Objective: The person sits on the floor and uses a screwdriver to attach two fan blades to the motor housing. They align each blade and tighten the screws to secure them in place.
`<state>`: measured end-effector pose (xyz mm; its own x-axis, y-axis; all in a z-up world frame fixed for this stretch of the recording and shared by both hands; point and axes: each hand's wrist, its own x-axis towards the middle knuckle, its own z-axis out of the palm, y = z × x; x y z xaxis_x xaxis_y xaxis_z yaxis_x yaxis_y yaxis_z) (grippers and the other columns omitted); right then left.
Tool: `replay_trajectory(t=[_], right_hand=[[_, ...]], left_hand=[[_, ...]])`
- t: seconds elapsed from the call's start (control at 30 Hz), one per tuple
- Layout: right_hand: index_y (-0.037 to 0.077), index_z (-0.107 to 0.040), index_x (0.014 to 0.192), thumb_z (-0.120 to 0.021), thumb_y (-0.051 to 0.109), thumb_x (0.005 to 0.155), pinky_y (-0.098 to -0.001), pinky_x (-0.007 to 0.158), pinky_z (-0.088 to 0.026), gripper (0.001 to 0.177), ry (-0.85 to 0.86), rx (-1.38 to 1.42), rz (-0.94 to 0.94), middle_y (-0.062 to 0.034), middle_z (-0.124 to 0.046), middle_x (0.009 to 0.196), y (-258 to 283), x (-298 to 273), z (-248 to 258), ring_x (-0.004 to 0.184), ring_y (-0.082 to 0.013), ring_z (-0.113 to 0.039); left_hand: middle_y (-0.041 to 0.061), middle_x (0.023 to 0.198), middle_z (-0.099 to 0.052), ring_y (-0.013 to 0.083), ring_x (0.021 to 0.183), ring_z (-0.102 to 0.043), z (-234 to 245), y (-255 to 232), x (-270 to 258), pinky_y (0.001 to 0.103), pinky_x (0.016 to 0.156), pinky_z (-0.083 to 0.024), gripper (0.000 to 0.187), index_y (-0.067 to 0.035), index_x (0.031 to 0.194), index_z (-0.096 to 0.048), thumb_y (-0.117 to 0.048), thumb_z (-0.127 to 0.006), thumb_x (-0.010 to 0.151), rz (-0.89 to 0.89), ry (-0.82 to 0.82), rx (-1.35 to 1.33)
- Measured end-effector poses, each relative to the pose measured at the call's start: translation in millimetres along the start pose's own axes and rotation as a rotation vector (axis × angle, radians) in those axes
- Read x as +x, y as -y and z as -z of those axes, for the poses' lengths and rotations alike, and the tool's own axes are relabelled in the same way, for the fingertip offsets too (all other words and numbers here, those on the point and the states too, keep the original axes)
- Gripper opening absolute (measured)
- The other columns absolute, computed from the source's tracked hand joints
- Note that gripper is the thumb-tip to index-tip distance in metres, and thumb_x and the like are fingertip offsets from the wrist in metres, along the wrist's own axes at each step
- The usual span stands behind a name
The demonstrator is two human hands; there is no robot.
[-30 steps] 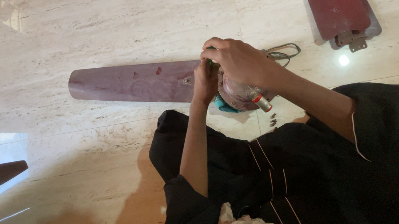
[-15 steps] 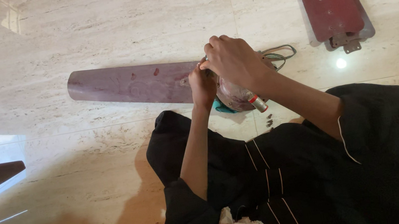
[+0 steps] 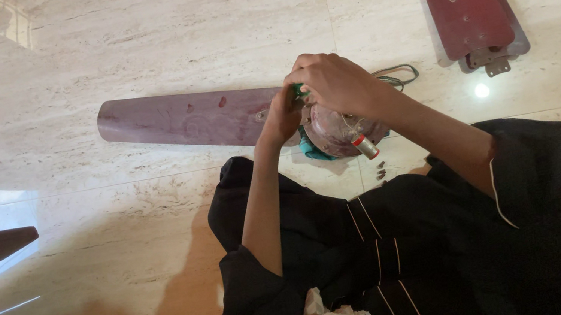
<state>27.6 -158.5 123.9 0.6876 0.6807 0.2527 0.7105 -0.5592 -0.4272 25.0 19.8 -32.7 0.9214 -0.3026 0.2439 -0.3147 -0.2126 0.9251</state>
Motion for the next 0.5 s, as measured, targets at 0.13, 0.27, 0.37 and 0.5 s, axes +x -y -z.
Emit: replay_trajectory(t=[0.13,0.27,0.37,0.5], right_hand=[[0.003,-0.073,0.1,-0.075,0.034,0.083,-0.0298,0.056,-0.059,0.036,0.088,-0.373,-0.13,-0.0113,-0.069,0.087,4.8,3.1,2.3,0.066,-0.0193,-0.071],[0.0,-0.066,0.084,-0.065,0.056,0.097,-0.0273,0.049,-0.056,0.058,0.132,-0.55,-0.154,-0.0074,-0.065,0.07,17.7,8.0,4.9,0.058,-0.0162,-0.067],[0.0,-0.066,0.083,-0.055,0.061,0.102,-0.0278,0.05,-0.056,0.064,0.206,-0.611,-0.182,-0.0082,-0.065,0.071,15.6,10.6,10.3,0.06,-0.0172,-0.067],[-0.001,-0.072,0.093,-0.066,0.04,0.099,-0.031,0.052,-0.058,0.042,-0.042,-0.348,-0.047,-0.0135,-0.069,0.091,5.9,-0.3,5.1,0.07,-0.0221,-0.07]], left_hand=[[0.024,0.119,-0.068,0.0316,0.105,-0.071,-10.2,-33.4,-2.7,0.038,0.087,-0.06,0.064,0.008,0.135,-0.049,-0.003,-0.082,0.081,0.01,-0.195,0.053],[0.018,0.101,-0.075,0.028,0.083,-0.076,-21.3,-53.4,-5.6,0.038,0.07,-0.06,0.033,0.0,0.112,-0.07,-0.003,-0.075,0.079,0.158,-0.329,0.32],[0.016,0.087,-0.076,0.0274,0.074,-0.076,-20.9,-46.9,0.5,0.038,0.069,-0.058,0.014,-0.005,0.102,-0.075,-0.007,-0.074,0.088,0.234,-0.243,0.383],[0.02,0.086,-0.074,0.0313,0.074,-0.073,-16.9,-26.9,-0.2,0.038,0.067,-0.055,0.019,-0.002,0.107,-0.069,-0.004,-0.071,0.089,0.133,-0.171,0.289]])
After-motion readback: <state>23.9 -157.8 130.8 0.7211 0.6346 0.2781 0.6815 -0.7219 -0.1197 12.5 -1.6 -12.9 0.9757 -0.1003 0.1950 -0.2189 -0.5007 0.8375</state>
